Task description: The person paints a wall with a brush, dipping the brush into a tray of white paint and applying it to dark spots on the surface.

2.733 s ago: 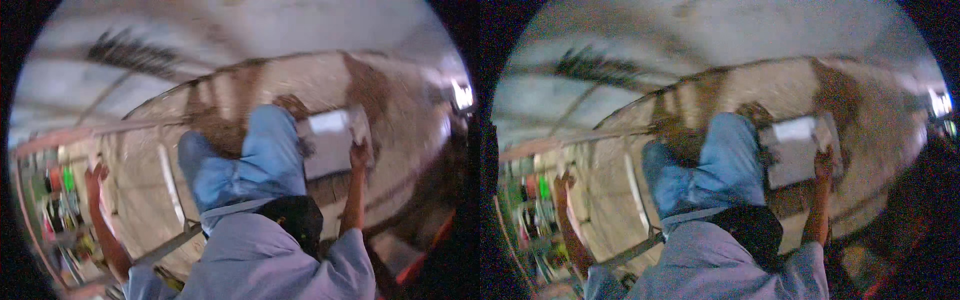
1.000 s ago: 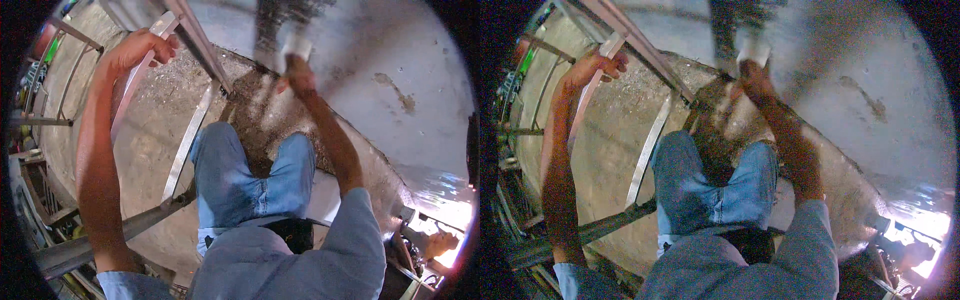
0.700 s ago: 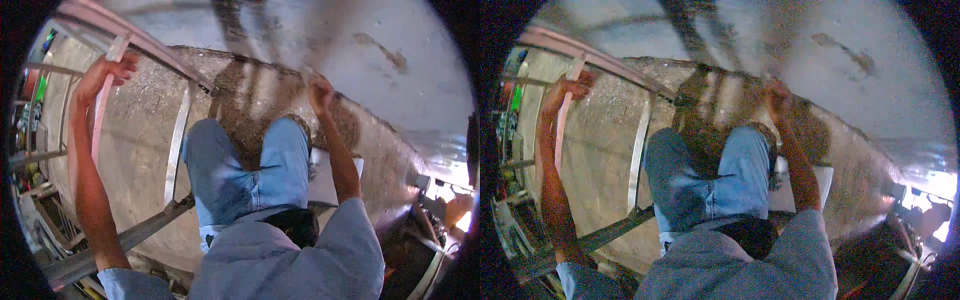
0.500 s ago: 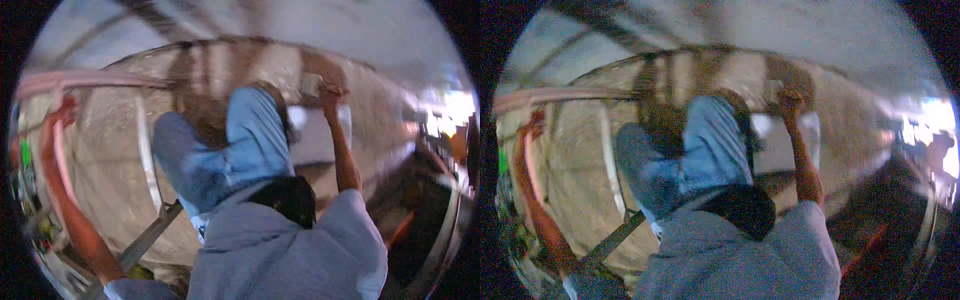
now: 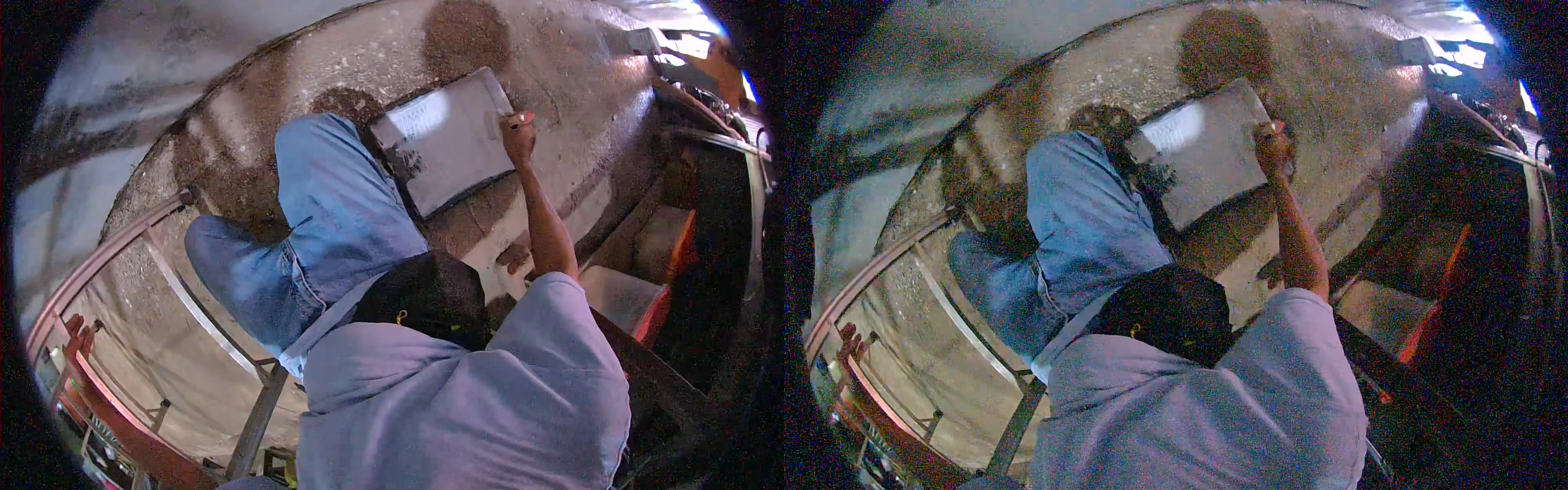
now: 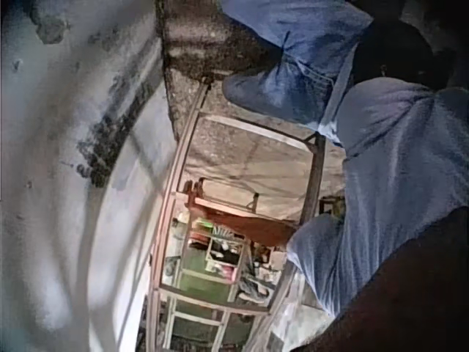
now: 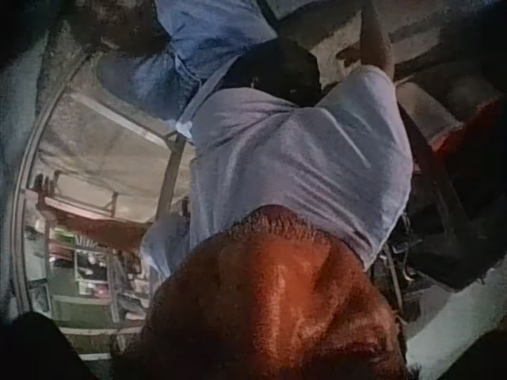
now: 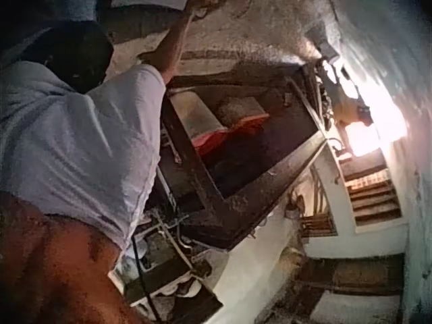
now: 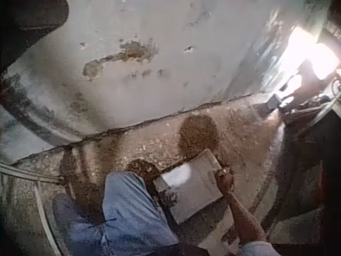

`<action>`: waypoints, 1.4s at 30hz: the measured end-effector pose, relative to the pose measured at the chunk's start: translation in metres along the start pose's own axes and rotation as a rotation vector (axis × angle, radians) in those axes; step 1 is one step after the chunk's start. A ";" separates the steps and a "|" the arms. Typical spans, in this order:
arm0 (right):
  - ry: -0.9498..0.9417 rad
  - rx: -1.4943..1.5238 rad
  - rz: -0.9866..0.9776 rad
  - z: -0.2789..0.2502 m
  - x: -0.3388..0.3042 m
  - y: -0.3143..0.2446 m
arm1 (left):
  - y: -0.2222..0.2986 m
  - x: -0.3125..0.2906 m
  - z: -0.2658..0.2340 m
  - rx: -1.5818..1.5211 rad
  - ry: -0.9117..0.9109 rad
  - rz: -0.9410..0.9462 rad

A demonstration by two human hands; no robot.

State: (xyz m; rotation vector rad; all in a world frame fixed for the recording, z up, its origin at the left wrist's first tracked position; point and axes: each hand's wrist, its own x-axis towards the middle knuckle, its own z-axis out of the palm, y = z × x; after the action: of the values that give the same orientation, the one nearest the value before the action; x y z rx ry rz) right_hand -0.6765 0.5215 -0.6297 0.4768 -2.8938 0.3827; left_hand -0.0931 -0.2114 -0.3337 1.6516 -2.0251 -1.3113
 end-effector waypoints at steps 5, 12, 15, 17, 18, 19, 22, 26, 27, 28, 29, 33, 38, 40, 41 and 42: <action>-0.067 -0.016 0.213 0.009 -0.003 -0.010 | 0.006 0.001 -0.016 0.012 0.019 -0.006; 0.027 0.275 -0.155 0.034 -0.001 0.013 | 0.008 -0.007 -0.018 0.014 0.040 -0.019; 0.082 0.176 0.159 0.039 0.000 -0.022 | 0.011 -0.028 -0.037 0.029 0.084 -0.027; 0.192 -0.576 -0.356 0.057 -0.001 0.051 | 0.009 -0.006 -0.008 0.000 0.035 -0.014; 0.243 -0.804 -0.541 0.061 -0.001 0.052 | 0.009 -0.007 -0.009 0.003 0.040 -0.016; 0.106 -0.274 -0.218 0.060 -0.003 0.057 | 0.008 -0.007 -0.009 0.007 0.036 -0.019; -0.010 0.202 0.176 0.056 -0.002 0.050 | 0.007 -0.013 -0.015 0.006 0.053 -0.022; 0.076 0.473 0.309 0.031 -0.003 0.025 | 0.007 -0.022 -0.022 0.011 0.080 -0.023; 0.084 0.470 0.307 0.025 -0.004 0.028 | 0.008 -0.018 -0.018 0.007 0.076 -0.019; 0.071 0.842 0.567 0.020 -0.004 0.030 | 0.007 -0.018 -0.017 0.003 0.070 -0.014; 0.053 1.218 0.823 0.013 -0.006 0.032 | 0.009 -0.017 -0.015 0.000 0.068 -0.008; -0.073 1.841 0.812 0.016 -0.020 0.062 | 0.011 -0.006 0.014 -0.014 0.028 0.024; -0.123 2.426 0.835 0.046 -0.056 0.069 | 0.014 -0.006 0.026 -0.038 0.057 0.035; 0.059 2.379 0.901 0.048 -0.061 0.068 | 0.016 0.000 0.032 -0.046 0.045 0.044; 0.190 2.329 0.995 0.048 -0.061 0.051 | 0.014 -0.003 0.028 -0.047 0.051 0.044; 0.175 2.338 0.996 0.043 -0.059 0.040 | 0.014 -0.008 0.024 -0.048 0.058 0.043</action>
State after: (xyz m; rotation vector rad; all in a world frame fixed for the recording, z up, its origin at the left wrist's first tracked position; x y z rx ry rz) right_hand -0.6406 0.5629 -0.6924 -0.8224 -0.7589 3.1447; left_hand -0.1155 -0.1933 -0.3347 1.5976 -1.9697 -1.2728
